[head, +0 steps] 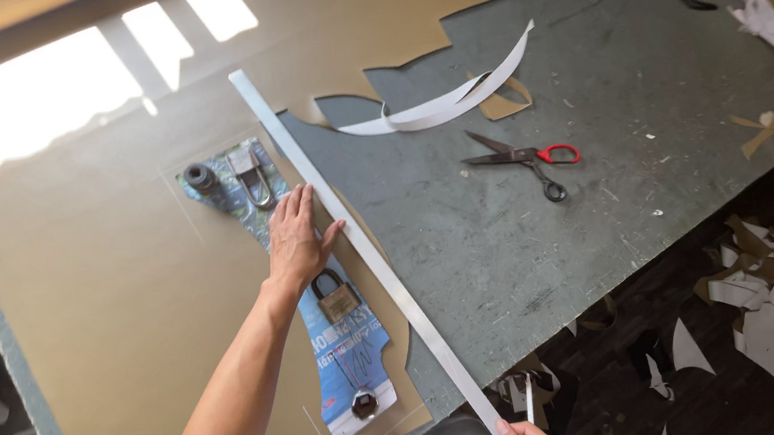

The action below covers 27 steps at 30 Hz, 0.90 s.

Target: The person uses a ruler and white pencil to mark a curved line on a large sheet of tan material. They then use scissors to cut along the marked line, removing a shaped piece. The person also handles and folds yellow paper pieces on the workbench.

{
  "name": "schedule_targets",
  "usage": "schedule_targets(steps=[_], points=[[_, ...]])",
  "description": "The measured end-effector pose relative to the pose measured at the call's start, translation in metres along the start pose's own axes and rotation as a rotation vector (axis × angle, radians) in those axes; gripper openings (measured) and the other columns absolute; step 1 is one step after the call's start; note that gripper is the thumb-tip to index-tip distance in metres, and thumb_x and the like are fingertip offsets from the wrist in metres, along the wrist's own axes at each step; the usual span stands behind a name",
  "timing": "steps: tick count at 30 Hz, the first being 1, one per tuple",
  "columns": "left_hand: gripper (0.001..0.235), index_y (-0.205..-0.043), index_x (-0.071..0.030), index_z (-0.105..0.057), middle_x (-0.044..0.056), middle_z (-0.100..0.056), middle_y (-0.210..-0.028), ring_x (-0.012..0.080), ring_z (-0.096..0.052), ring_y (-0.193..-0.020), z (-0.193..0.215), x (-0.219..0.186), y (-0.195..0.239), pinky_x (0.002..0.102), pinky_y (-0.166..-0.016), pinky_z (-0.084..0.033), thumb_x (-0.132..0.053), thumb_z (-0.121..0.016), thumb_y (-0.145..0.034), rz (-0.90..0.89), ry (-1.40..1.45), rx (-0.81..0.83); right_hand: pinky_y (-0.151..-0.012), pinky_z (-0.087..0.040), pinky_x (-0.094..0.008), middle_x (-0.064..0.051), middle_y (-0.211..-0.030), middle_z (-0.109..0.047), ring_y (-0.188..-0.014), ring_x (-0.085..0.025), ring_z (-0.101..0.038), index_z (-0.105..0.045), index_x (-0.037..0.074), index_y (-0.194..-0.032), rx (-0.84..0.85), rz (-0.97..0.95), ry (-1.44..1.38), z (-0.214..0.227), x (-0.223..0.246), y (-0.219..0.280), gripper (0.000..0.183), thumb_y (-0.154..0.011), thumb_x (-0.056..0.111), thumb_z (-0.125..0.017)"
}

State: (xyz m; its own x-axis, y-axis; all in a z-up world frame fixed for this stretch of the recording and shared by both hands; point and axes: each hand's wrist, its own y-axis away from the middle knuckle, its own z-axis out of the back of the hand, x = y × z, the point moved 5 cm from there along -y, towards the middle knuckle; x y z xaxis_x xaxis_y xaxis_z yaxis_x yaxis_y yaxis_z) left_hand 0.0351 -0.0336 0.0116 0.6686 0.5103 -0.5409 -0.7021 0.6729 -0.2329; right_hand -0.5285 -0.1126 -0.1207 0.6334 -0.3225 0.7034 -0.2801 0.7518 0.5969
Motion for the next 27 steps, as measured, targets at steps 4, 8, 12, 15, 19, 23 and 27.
schedule_targets(steps=[4, 8, 12, 15, 19, 23, 27], points=[[0.077, -0.147, 0.002, -0.048, 0.021, -0.05, -0.149, 0.0405, -0.042, -0.139, 0.012, -0.009, 0.002, 0.05, -0.116, -0.032, -0.04, -0.076, -0.089, -0.013, -0.015, -0.026, -0.041, -0.034, -0.025, -0.007, -0.047, -0.062, -0.038, -0.008, -0.047, -0.08, -0.002, -0.079, -0.027, 0.053, 0.015, -0.003, 0.014, 0.005, 0.025, -0.088, 0.021, -0.077], [0.07, -0.144, -0.003, -0.053, 0.019, -0.05, -0.149, 0.0393, -0.041, -0.138, 0.014, -0.014, 0.001, 0.05, -0.113, -0.032, -0.037, -0.076, -0.088, 0.002, -0.038, -0.014, -0.041, -0.033, -0.025, -0.008, -0.047, -0.063, -0.038, -0.008, -0.048, -0.079, -0.003, -0.078, -0.044, 0.052, 0.011, -0.006, 0.017, 0.01, 0.025, -0.087, 0.019, -0.076], [0.067, -0.144, -0.004, -0.054, 0.019, -0.049, -0.15, 0.0391, -0.039, -0.139, 0.013, -0.01, 0.004, 0.05, -0.113, -0.033, -0.034, -0.076, -0.088, -0.003, -0.042, -0.021, -0.044, -0.035, -0.023, -0.006, -0.049, -0.063, -0.042, -0.006, -0.049, -0.078, -0.004, -0.076, -0.043, 0.163, -0.003, -0.009, 0.019, 0.015, 0.026, -0.088, 0.019, -0.077], [0.068, -0.145, -0.002, -0.053, 0.019, -0.047, -0.151, 0.0385, -0.039, -0.141, 0.01, -0.005, 0.005, 0.05, -0.114, -0.033, -0.033, -0.076, -0.088, 0.005, -0.013, -0.003, -0.046, -0.039, -0.022, -0.006, -0.05, -0.066, -0.045, -0.006, -0.054, -0.078, -0.004, -0.077, -0.05, 0.165, 0.016, -0.01, 0.02, 0.018, 0.024, -0.087, 0.018, -0.078], [0.068, -0.144, -0.002, -0.054, 0.02, -0.044, -0.153, 0.0379, -0.037, -0.143, 0.008, -0.002, 0.008, 0.049, -0.115, -0.032, -0.033, -0.077, -0.087, 0.004, -0.036, 0.005, -0.048, -0.042, -0.022, -0.006, -0.052, -0.067, -0.047, -0.007, -0.056, -0.079, -0.003, -0.078, -0.056, 0.109, 0.086, -0.012, 0.026, 0.026, 0.026, -0.088, 0.02, -0.077], [0.07, -0.145, -0.002, -0.053, 0.02, -0.042, -0.154, 0.0368, -0.035, -0.143, 0.005, 0.001, 0.005, 0.048, -0.116, -0.03, -0.034, -0.076, -0.087, 0.02, -0.051, 0.037, -0.046, -0.04, -0.023, -0.006, -0.053, -0.066, -0.046, -0.007, -0.054, -0.078, -0.003, -0.079, -0.031, 0.079, 0.093, -0.016, 0.039, 0.032, 0.028, -0.09, 0.022, -0.075], [0.071, -0.145, -0.002, -0.053, 0.018, -0.042, -0.155, 0.0362, -0.035, -0.144, 0.003, 0.0, 0.006, 0.049, -0.117, -0.03, -0.036, -0.077, -0.087, 0.023, -0.067, 0.049, -0.045, -0.039, -0.024, -0.006, -0.053, -0.066, -0.045, -0.007, -0.052, -0.078, -0.002, -0.08, -0.036, 0.129, 0.071, -0.022, 0.059, 0.045, 0.028, -0.09, 0.023, -0.074]])
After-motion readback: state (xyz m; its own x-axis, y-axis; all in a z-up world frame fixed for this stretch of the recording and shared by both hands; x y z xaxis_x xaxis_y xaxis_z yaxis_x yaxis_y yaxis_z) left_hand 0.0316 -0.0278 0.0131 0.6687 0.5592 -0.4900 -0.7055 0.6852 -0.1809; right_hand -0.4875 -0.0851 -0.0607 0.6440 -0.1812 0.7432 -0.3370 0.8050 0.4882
